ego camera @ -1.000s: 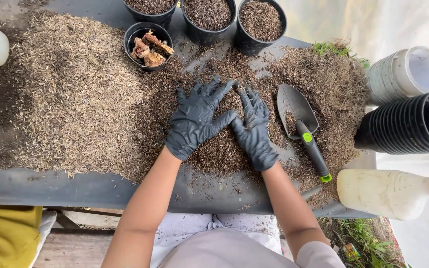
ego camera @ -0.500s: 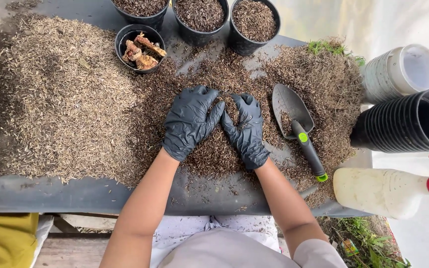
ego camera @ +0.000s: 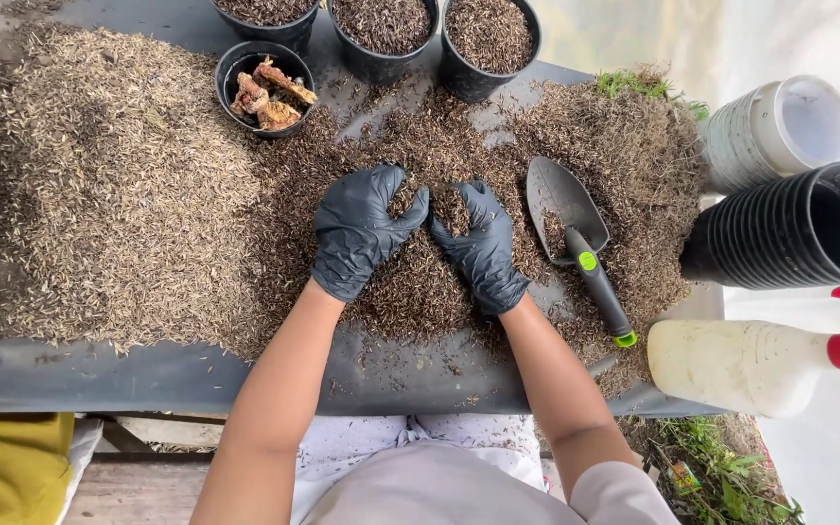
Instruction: Mixing different types of soil and substrate together on a table using hands and a trowel.
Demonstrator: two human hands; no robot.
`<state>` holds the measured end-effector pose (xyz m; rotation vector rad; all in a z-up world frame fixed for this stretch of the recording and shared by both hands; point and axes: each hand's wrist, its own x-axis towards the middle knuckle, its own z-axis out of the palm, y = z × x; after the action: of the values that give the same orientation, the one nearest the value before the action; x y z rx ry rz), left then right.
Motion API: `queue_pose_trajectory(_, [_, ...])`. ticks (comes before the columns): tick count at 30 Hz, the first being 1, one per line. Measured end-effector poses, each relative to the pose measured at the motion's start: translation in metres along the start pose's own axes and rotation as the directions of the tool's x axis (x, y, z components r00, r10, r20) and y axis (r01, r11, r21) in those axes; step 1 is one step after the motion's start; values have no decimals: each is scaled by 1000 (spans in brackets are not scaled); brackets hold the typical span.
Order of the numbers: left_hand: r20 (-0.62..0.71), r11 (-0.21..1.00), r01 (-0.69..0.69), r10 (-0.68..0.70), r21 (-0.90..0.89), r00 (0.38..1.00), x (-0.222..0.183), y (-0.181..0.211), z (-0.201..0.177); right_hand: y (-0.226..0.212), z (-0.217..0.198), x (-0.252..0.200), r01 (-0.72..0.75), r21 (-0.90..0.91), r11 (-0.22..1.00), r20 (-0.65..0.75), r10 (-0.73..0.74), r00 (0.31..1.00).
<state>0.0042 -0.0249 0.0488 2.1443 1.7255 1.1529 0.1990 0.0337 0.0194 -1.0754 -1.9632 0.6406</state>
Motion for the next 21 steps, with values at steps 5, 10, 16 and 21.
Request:
queue_pose_trajectory(5, [-123, 995, 91, -86, 35, 989, -5, -9, 24, 12, -4, -3, 11, 58, 998, 80, -16, 997])
queue_pose_trajectory(10, [-93, 990, 142, -143, -7, 985, -2, 0, 12, 5, -4, -2, 55, 99, 994, 52, -60, 997])
queue_pose_trajectory(16, [-19, 973, 214, -217, -84, 976, 4, 11, 0, 7, -5, -5, 54, 128, 990, 78, -64, 995])
queue_pose_trajectory(21, [41, 950, 281, -278, -135, 960, 8, 18, -9, 6, -3, -5, 63, 128, 990, 81, -74, 994])
